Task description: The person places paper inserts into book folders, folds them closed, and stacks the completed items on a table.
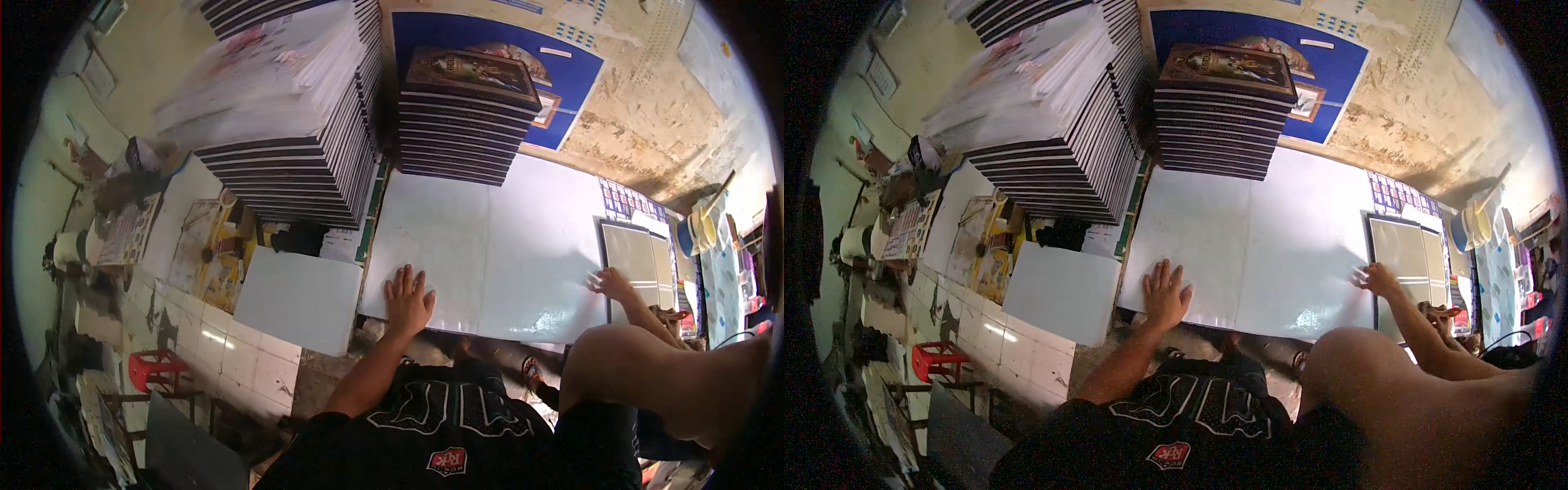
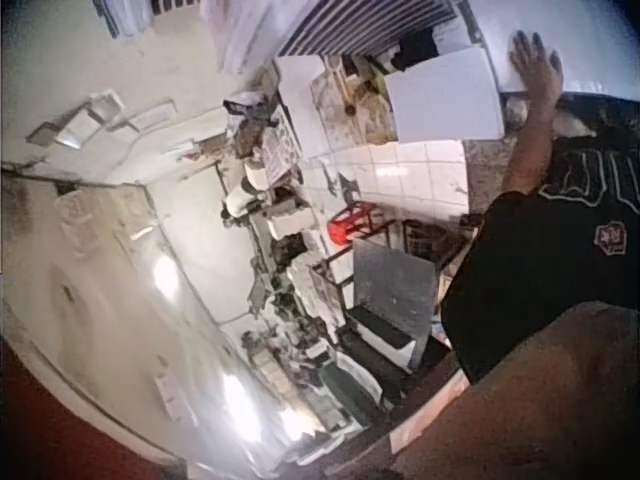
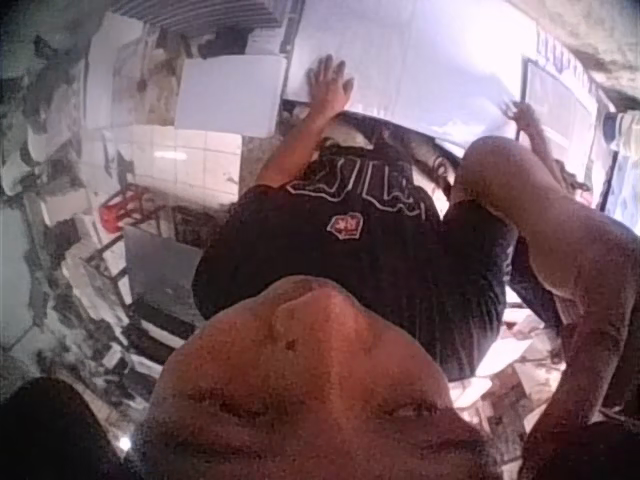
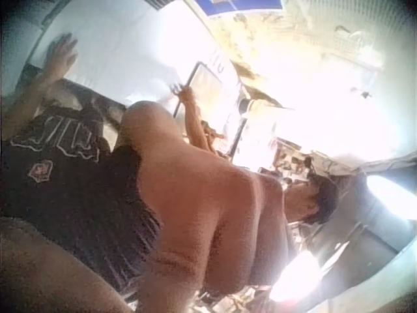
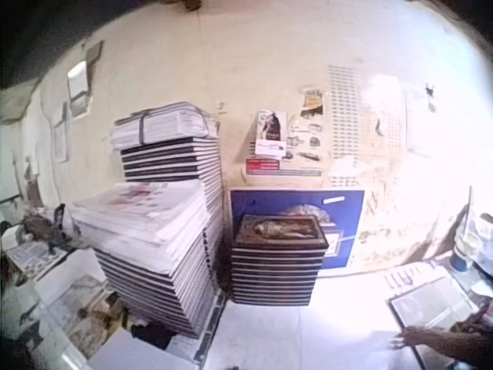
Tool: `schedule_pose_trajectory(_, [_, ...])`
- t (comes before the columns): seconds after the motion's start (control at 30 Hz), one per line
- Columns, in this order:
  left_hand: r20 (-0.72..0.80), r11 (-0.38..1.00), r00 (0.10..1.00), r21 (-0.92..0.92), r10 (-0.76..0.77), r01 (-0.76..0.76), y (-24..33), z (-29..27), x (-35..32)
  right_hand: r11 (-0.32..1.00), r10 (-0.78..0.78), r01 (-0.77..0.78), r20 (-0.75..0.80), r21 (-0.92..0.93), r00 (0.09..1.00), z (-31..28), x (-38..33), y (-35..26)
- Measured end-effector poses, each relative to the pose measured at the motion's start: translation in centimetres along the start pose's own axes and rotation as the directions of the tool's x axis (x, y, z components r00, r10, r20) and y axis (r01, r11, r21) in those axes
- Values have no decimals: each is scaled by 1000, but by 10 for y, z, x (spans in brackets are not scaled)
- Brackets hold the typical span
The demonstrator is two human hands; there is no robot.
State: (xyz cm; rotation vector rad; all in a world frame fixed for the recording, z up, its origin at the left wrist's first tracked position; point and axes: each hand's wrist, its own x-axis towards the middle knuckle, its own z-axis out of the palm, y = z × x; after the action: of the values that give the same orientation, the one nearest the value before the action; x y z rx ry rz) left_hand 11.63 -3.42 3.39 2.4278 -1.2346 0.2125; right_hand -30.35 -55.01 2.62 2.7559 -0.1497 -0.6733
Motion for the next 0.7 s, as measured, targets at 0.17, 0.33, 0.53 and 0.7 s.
schedule_pose_trajectory(0.17, [1, 1000, 1000, 1, -16, 16, 0, 1, 1, 993, -67, 59, -71, -100, 995, 31, 8, 10])
schedule_pose_trajectory(0.33, [-19, 1000, 1000, 31, 3, -3, 2, 4, 1, 999, 21, -24, -103, -30, 994, 5, 13, -10])
schedule_pose_trajectory(0.53, [240, 999, 970, 30, -28, 22, -2, -21, 20, 924, -57, 204, -411, 323, 910, -209, 48, -93])
schedule_pose_trajectory(0.7, [271, 846, 955, -476, -118, 240, 5, -76, 134, -177, 564, 981, -825, -79, 35, -442, 29, -41])
